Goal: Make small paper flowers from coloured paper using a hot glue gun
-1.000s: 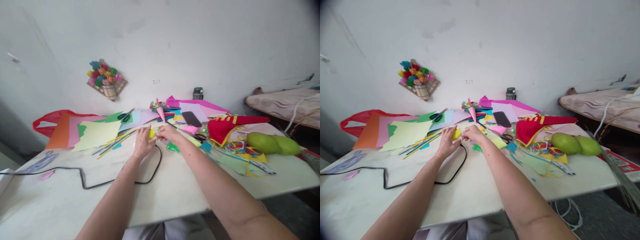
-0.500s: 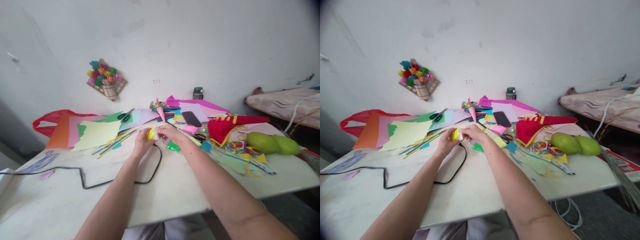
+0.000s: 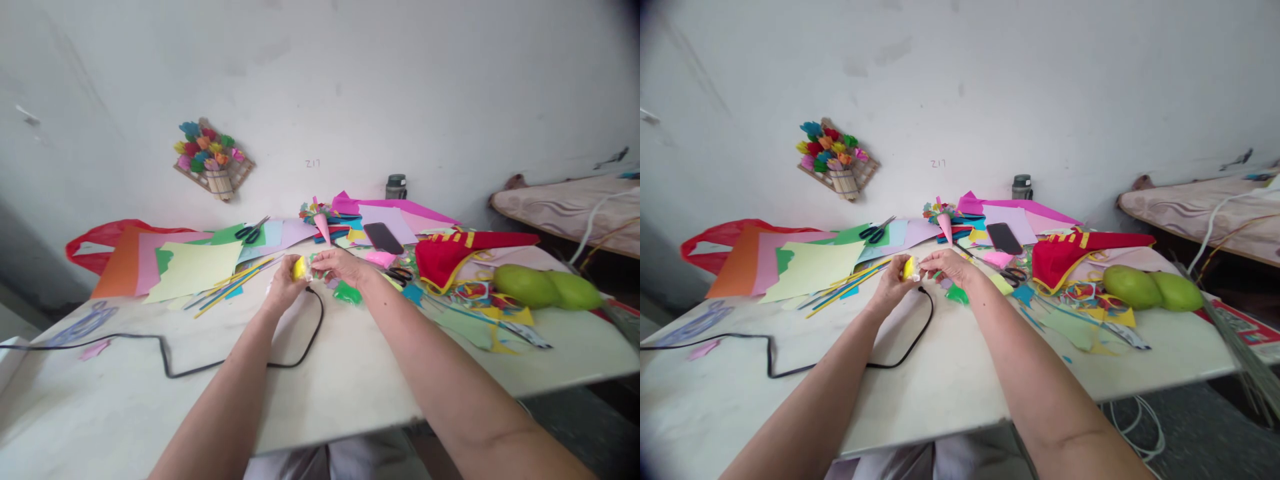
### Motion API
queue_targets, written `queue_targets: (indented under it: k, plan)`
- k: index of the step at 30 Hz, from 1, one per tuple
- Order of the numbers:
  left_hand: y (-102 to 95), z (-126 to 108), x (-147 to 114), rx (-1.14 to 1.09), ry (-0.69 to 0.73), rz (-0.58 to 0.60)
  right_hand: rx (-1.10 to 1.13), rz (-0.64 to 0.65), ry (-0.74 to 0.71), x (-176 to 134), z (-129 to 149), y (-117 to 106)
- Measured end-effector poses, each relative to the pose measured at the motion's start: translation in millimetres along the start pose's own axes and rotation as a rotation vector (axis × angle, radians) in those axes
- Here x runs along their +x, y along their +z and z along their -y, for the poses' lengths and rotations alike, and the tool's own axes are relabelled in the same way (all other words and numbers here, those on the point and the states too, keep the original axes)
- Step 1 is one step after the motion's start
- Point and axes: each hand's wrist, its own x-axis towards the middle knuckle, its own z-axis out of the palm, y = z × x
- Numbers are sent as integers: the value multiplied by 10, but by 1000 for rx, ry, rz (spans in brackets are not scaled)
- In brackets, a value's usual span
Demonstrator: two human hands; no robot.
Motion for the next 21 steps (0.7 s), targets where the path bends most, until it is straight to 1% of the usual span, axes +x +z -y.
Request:
queue_targets:
  k: [4, 11, 15, 18, 21]
  plan:
    - [-13, -32, -2, -40, 50, 81, -33, 34, -22, -9, 13, 6]
    - [-41, -67, -14, -94, -45, 85, -62, 29, -26, -9, 3, 48]
    - [-51, -81, -15, -130, -52, 109, -49, 19, -26, -10, -6, 71]
    - [-54, -94, -17, -142, -44, 136, -19, 56, -21, -18, 0, 63]
    - [-53, -97, -23, -150, -45, 133, -12, 99, -22, -24, 8, 51]
